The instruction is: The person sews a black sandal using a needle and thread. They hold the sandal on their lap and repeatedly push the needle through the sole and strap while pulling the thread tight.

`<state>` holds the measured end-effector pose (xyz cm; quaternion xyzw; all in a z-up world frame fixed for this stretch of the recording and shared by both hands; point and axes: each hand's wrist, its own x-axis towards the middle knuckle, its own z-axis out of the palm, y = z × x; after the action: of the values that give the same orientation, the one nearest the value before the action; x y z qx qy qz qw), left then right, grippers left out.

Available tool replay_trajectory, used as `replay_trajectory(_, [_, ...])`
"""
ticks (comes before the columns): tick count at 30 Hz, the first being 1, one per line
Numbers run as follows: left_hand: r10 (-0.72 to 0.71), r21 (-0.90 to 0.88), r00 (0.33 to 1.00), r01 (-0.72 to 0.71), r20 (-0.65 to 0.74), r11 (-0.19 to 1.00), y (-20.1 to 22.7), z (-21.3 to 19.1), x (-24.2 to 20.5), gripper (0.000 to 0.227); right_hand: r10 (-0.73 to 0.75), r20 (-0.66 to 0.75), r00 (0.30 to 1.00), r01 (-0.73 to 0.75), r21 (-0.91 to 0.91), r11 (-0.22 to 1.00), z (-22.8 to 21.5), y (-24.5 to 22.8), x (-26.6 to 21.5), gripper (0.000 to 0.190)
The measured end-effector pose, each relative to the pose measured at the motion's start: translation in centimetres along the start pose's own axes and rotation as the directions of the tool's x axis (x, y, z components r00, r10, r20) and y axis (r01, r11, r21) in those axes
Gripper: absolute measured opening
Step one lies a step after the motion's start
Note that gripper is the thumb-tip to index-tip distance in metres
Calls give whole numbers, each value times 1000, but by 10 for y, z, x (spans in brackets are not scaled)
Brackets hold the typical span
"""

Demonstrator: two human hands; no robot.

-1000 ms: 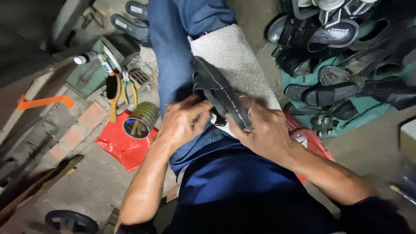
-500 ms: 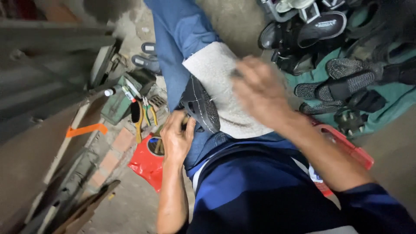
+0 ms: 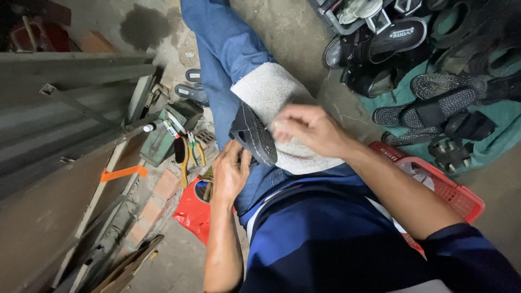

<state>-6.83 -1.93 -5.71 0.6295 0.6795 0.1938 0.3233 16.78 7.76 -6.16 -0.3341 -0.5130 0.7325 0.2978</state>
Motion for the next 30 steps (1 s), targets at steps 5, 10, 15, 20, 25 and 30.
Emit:
replay_trajectory(5, [2,-55,999,-5,-53,998,-38,18,-13,14,182,-259,949,-140,172,975,-13,34,26,18])
replay_trajectory(10, [-3,-63,998,0,-59,998,-53,26,-19,15,95,-137,986,-127,-242,962,4,15,19,17])
replay_trajectory(15, [58,7,996,-57,-70,998,-26,11,-5,15,-56,54,997,78,-710,700,24,23,8,13])
replay_trajectory(20, [-7,2,996,7,-92,1000,-27,11,-8,12,-29,75,997,74,-728,682,28,1,4,21])
replay_trajectory(25, [-25,-5,994,24,-107,1000,-14,-2,3,12,-73,24,997,65,-774,630,21,11,9,17])
replay_trajectory(30, [-230,-100,973,232,25,968,-18,-10,4,19,-76,60,995,96,-709,698,17,11,7,20])
